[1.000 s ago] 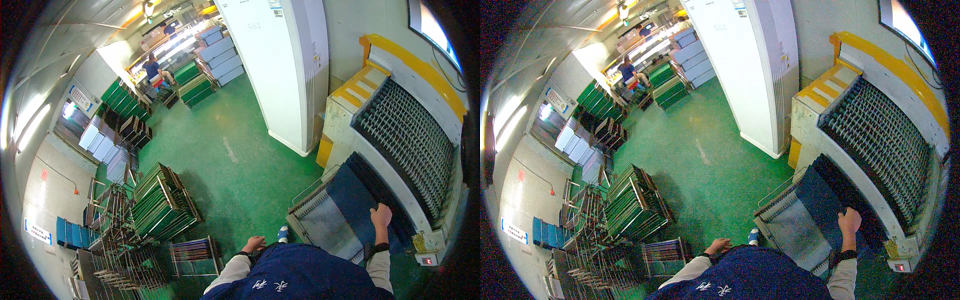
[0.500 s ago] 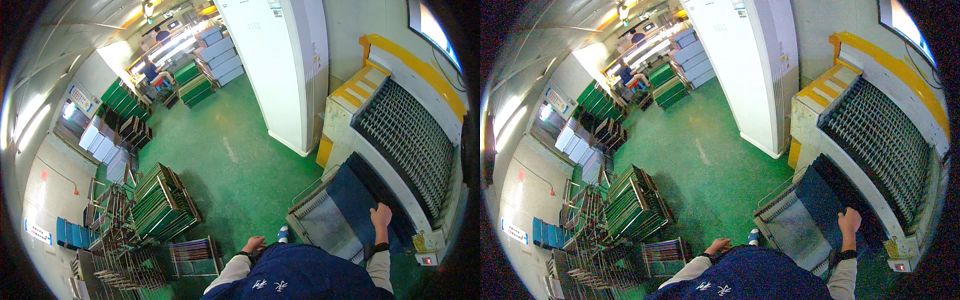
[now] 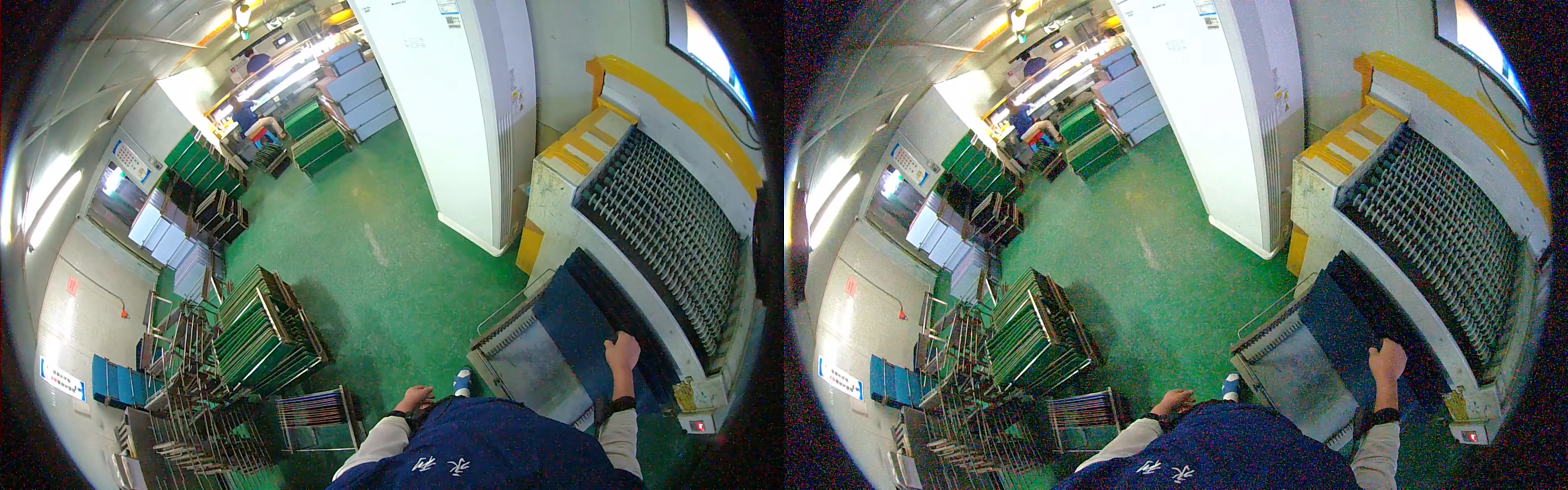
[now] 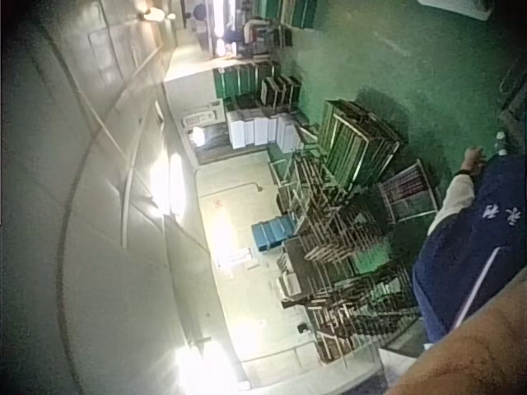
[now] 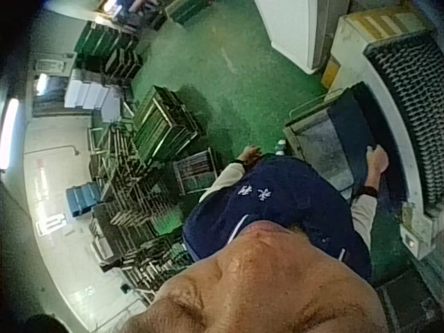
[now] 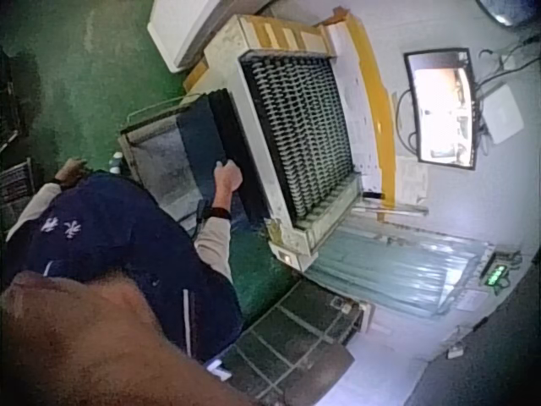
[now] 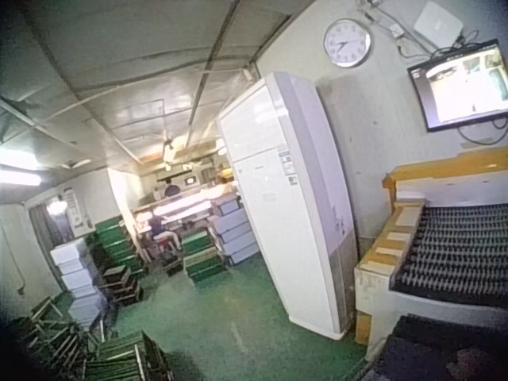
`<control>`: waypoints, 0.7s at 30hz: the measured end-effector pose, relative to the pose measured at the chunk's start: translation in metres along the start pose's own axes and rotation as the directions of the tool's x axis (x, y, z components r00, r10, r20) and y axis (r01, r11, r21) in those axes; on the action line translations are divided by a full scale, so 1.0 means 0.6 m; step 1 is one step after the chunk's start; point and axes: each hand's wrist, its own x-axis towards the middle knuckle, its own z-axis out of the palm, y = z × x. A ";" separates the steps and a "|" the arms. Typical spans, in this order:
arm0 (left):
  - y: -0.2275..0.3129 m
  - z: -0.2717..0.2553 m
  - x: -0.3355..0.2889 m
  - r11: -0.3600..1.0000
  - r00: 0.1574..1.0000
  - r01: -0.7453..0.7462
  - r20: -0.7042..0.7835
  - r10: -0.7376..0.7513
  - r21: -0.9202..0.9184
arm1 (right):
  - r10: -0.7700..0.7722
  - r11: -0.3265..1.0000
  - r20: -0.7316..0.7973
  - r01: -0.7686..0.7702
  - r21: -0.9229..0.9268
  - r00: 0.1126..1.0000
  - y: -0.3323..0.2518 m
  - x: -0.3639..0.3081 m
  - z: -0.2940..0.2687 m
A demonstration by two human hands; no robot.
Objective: Loading blue rectangular panels from a rack into a processing machine.
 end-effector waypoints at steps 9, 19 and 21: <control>0.002 0.003 0.002 1.000 0.999 0.019 -0.035 -0.019 0.000 | 0.015 1.000 0.001 -0.015 -0.003 1.000 0.001 0.000 0.001; -0.002 0.001 0.010 1.000 1.000 0.008 -0.019 -0.008 -0.016 | 0.005 1.000 -0.002 -0.005 0.001 1.000 -0.003 -0.001 -0.006; -0.002 -0.001 0.012 1.000 1.000 0.013 -0.023 -0.013 0.000 | 0.011 1.000 0.005 -0.011 -0.011 1.000 -0.004 -0.001 -0.006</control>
